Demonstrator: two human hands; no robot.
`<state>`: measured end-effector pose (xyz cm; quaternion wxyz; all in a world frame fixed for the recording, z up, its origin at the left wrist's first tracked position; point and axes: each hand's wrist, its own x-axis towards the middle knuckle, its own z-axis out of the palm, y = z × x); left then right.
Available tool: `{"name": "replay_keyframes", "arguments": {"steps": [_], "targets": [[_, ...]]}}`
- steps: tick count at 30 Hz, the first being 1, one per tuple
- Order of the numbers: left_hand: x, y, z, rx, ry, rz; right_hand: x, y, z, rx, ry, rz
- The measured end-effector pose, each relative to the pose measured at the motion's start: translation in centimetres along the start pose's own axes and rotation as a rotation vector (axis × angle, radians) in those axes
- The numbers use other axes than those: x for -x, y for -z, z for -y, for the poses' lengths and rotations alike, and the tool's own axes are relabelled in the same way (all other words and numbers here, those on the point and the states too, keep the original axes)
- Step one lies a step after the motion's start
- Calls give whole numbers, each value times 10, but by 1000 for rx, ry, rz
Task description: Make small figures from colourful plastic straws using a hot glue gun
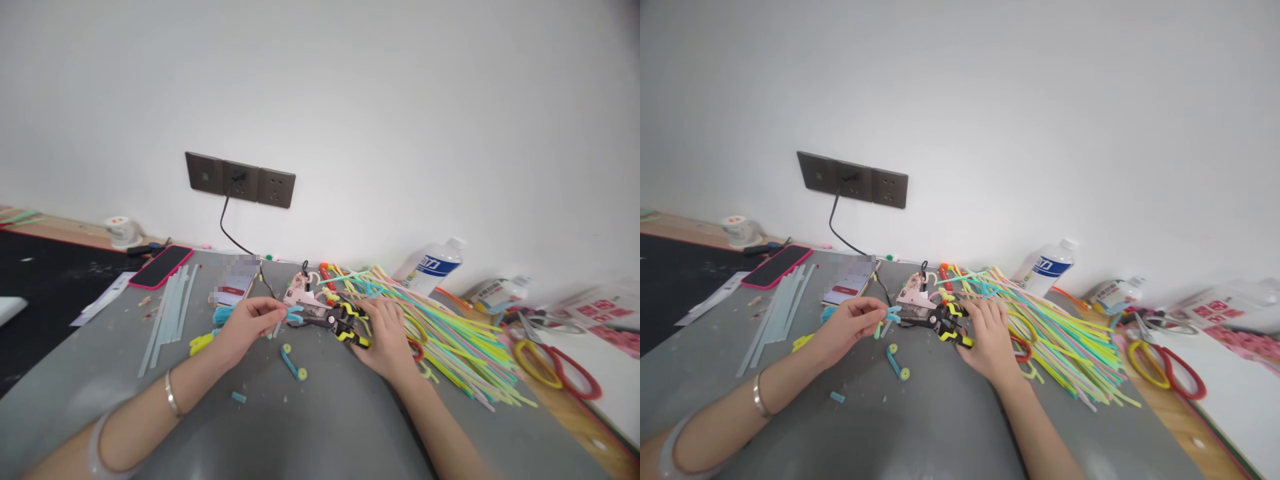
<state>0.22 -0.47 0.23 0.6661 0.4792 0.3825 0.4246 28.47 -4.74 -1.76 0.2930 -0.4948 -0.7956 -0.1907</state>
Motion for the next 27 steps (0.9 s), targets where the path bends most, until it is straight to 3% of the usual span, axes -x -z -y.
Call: {"name": "replay_keyframes", "arguments": {"steps": [27], "targets": [[2, -2, -2, 11, 66, 23, -1, 2, 6, -87, 6, 2]]}}
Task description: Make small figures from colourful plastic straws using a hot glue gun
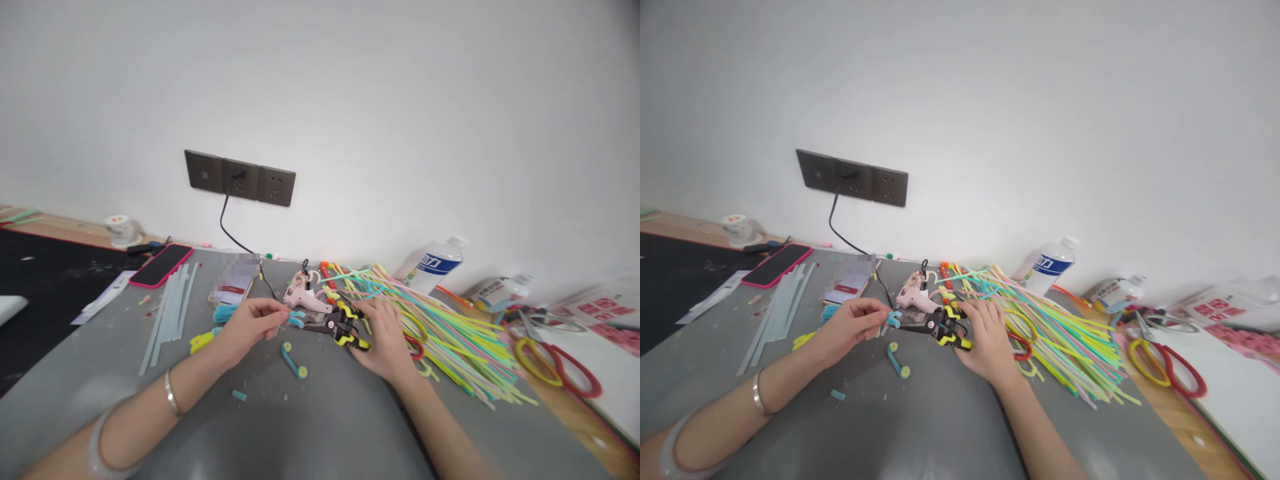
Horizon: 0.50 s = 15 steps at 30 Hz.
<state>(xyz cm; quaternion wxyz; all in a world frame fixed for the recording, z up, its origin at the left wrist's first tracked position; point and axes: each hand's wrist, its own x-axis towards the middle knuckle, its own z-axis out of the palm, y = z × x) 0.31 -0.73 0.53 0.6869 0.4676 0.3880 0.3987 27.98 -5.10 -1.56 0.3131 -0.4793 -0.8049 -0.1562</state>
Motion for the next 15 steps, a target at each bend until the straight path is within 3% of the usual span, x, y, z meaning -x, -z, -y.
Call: {"name": "replay_keyframes", "arguments": {"steps": [15], "targets": [[2, -2, -3, 63, 62, 18, 1, 1, -2, -5, 9, -9]]}}
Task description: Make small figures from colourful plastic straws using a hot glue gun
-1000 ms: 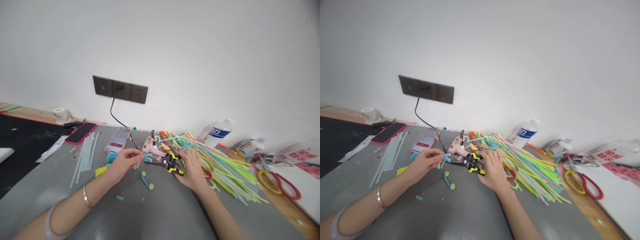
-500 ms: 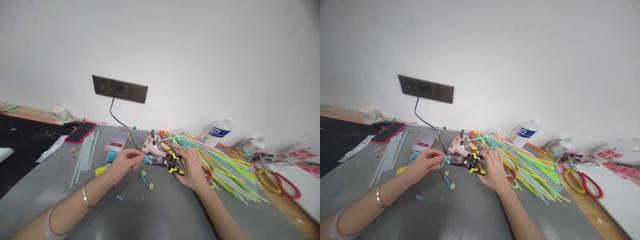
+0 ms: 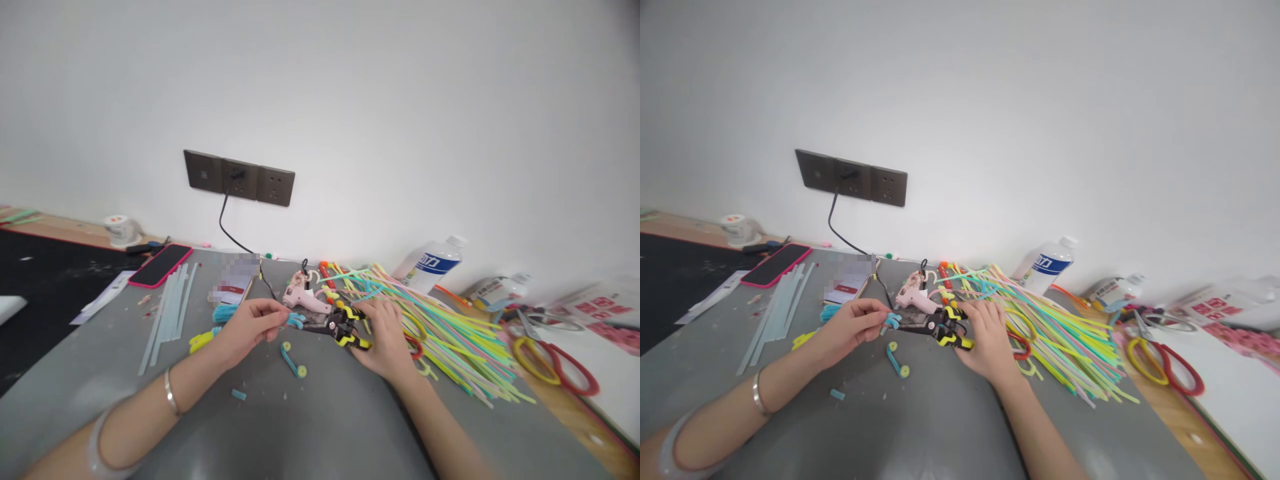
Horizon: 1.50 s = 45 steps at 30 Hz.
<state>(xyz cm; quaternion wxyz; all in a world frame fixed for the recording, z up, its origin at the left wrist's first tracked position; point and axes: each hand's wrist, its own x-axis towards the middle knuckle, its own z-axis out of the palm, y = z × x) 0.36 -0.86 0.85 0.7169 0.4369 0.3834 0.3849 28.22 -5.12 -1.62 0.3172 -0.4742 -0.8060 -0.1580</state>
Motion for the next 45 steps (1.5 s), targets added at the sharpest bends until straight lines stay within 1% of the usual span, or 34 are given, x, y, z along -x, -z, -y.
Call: {"name": "replay_keyframes", "arguments": {"steps": [9, 17, 27, 38, 45], "targets": [[1, -1, -1, 11, -9, 21, 0, 1, 0, 7, -4, -7], [1, 2, 2, 22, -8, 45, -2, 2, 1, 20, 40, -41], [0, 1, 1, 37, -13, 47, -4, 4, 2, 5, 40, -59], [2, 0, 0, 42, -43, 54, -3, 3, 1, 11, 31, -67], [1, 2, 4, 40, -83, 55, -3, 4, 2, 20, 24, -71]]}}
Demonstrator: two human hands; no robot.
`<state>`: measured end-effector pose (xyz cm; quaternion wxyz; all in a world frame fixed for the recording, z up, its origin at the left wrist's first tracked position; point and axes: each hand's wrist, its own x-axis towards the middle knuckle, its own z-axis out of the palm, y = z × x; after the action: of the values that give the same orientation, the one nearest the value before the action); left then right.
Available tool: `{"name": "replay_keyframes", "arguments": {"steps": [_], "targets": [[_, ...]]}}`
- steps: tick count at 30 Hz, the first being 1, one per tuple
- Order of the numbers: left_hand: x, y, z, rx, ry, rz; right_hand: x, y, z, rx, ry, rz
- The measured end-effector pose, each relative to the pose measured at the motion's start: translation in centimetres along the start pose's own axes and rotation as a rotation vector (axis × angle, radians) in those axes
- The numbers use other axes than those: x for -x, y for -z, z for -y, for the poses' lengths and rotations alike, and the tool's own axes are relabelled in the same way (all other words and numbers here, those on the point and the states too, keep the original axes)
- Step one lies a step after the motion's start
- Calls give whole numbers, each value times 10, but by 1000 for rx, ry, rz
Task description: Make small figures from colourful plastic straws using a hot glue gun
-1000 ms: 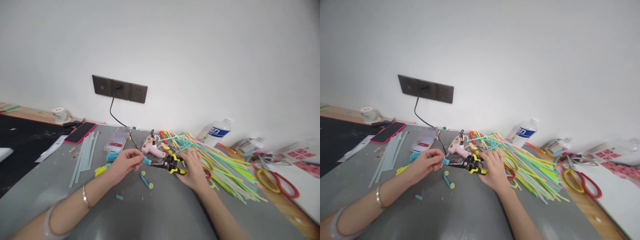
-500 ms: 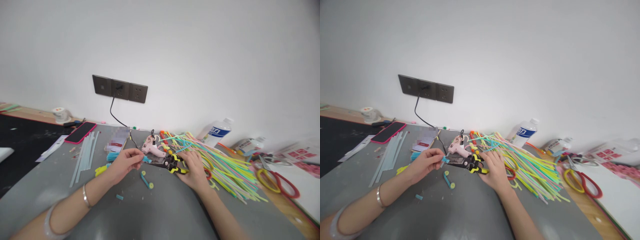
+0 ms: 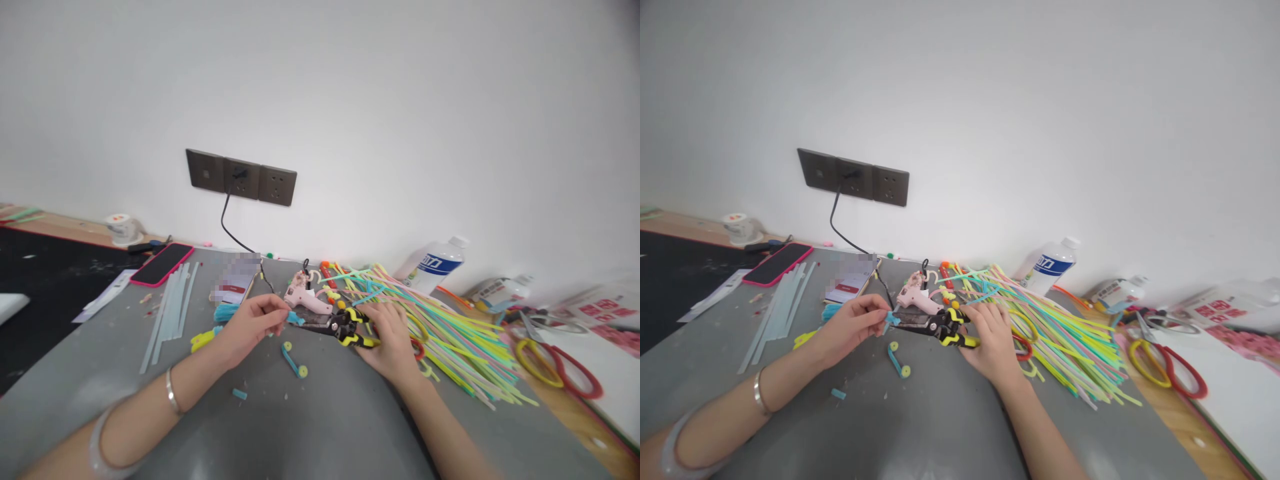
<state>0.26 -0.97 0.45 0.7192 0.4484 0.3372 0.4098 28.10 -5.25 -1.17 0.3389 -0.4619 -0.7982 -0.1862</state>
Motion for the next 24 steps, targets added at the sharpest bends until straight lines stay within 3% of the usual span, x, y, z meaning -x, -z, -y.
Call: {"name": "replay_keyframes", "arguments": {"steps": [10, 24], "targets": [[-1, 2, 4, -107, -121, -40, 2, -1, -2, -37, 17, 30], [2, 2, 2, -54, -134, 25, 4, -2, -5, -32, 2, -1]]}}
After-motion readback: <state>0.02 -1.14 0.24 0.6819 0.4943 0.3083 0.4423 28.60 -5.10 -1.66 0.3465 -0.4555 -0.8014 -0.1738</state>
